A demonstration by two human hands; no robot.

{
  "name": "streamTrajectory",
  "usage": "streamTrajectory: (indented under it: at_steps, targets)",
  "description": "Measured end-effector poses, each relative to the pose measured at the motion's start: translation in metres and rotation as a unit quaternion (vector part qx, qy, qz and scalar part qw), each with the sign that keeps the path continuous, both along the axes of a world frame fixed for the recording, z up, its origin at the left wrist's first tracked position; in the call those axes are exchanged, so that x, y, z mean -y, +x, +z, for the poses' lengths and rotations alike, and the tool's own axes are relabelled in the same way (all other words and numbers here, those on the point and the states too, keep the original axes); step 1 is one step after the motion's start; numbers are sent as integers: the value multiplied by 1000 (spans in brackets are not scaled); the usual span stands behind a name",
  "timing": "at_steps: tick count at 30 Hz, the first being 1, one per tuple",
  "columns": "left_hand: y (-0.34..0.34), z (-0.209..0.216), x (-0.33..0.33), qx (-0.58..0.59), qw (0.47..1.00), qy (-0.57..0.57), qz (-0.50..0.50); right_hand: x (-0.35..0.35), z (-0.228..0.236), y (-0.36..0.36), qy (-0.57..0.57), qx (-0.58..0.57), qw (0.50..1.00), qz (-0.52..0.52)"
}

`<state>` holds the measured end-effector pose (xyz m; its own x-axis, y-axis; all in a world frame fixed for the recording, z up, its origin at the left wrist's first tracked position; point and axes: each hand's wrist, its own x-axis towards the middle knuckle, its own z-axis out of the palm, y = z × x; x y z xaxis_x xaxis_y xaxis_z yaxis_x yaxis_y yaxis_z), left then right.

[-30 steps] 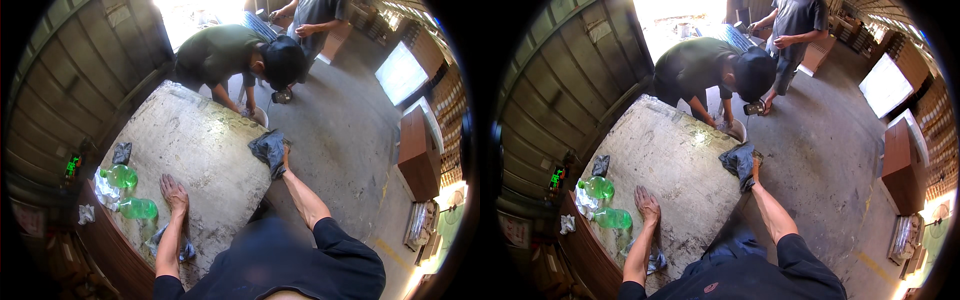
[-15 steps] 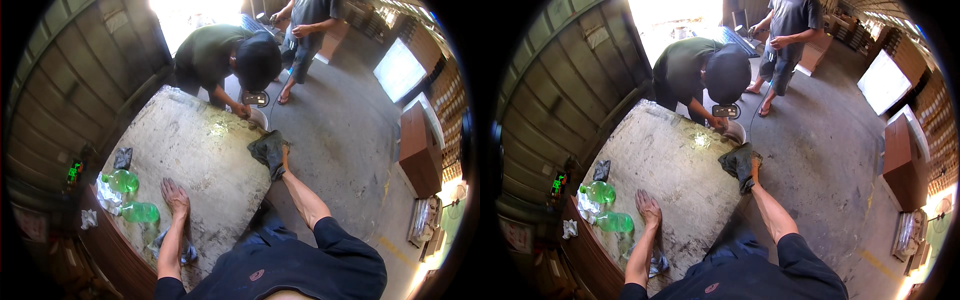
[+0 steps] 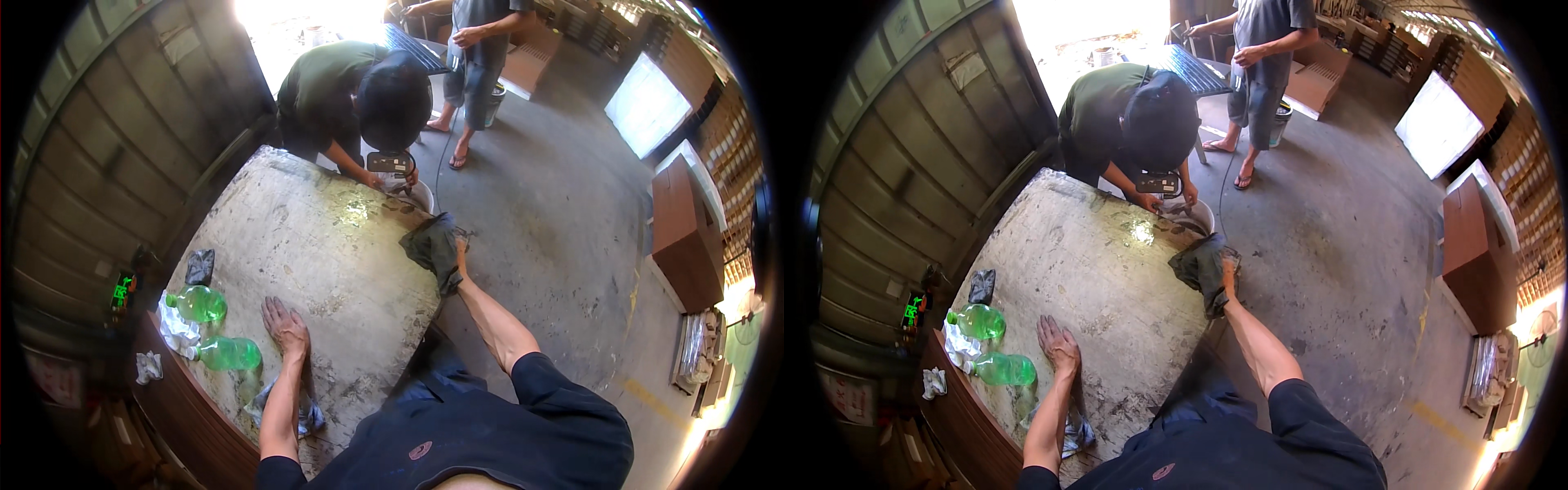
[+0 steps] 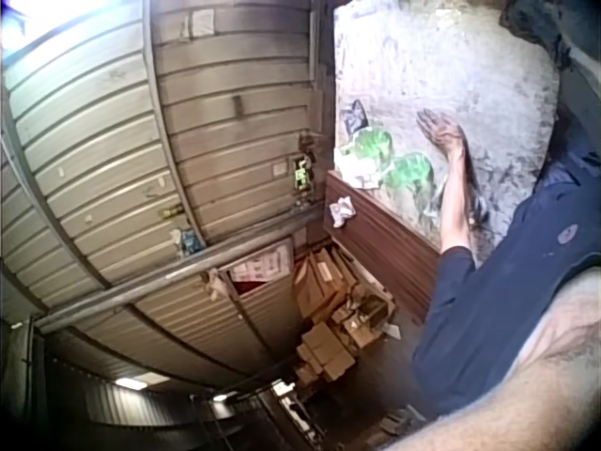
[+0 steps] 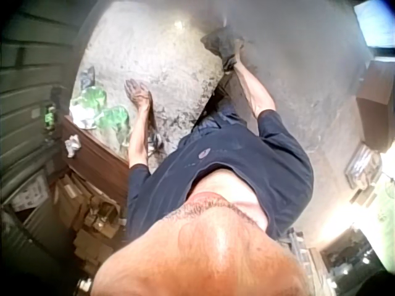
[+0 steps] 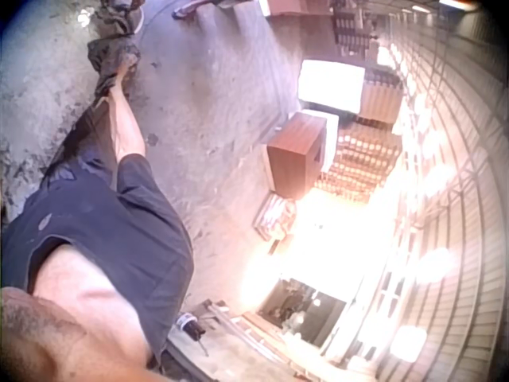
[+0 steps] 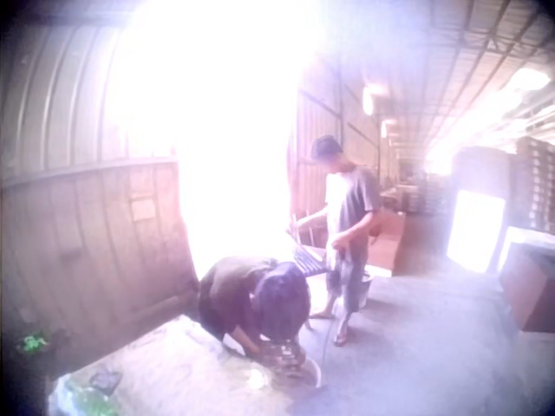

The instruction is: The person wipes wooden slats with a cloth, applies a liquid from a bottle, and continues wiping the slats before folding the cloth.

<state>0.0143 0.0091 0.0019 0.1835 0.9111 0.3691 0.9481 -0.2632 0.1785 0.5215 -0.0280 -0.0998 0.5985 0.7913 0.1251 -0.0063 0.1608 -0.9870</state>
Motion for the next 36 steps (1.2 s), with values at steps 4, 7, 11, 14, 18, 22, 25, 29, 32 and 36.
streamTrajectory:
  at_steps: [4, 7, 11, 14, 18, 22, 25, 29, 32, 36]
  targets:
    - [-42, 4, 15, -33, 999, -18, 36, -7, 26, -53, -72, 109, 991, 29]
    - [-30, 5, 12, -23, 999, -28, 30, -5, 14, -40, -29, 77, 997, 0]
    - [-12, 3, 5, -10, 1000, -23, 15, -7, -8, -4, 44, -59, 996, 46]
    - [-33, 6, 11, -29, 999, -11, 26, -11, -4, -37, 4, 10, 1000, 25]
    - [-11, 4, 3, -12, 1000, -9, 11, -11, -13, 3, 22, -124, 992, 14]
    - [-9, 2, 4, -12, 1000, -11, 8, -6, -20, 3, 88, -351, 931, 46]
    - [-35, 5, 13, -32, 999, -13, 28, -6, 7, -46, -9, 8, 1000, 22]
    - [-24, 3, 9, -25, 999, -24, 26, -4, 12, -27, -84, 158, 984, -3]
    - [-14, 1, 5, -15, 999, -26, 21, -5, 3, -13, -26, -10, 1000, 1]
    - [-32, 2, 10, -30, 998, -29, 37, -10, 4, -37, -50, 62, 997, 8]
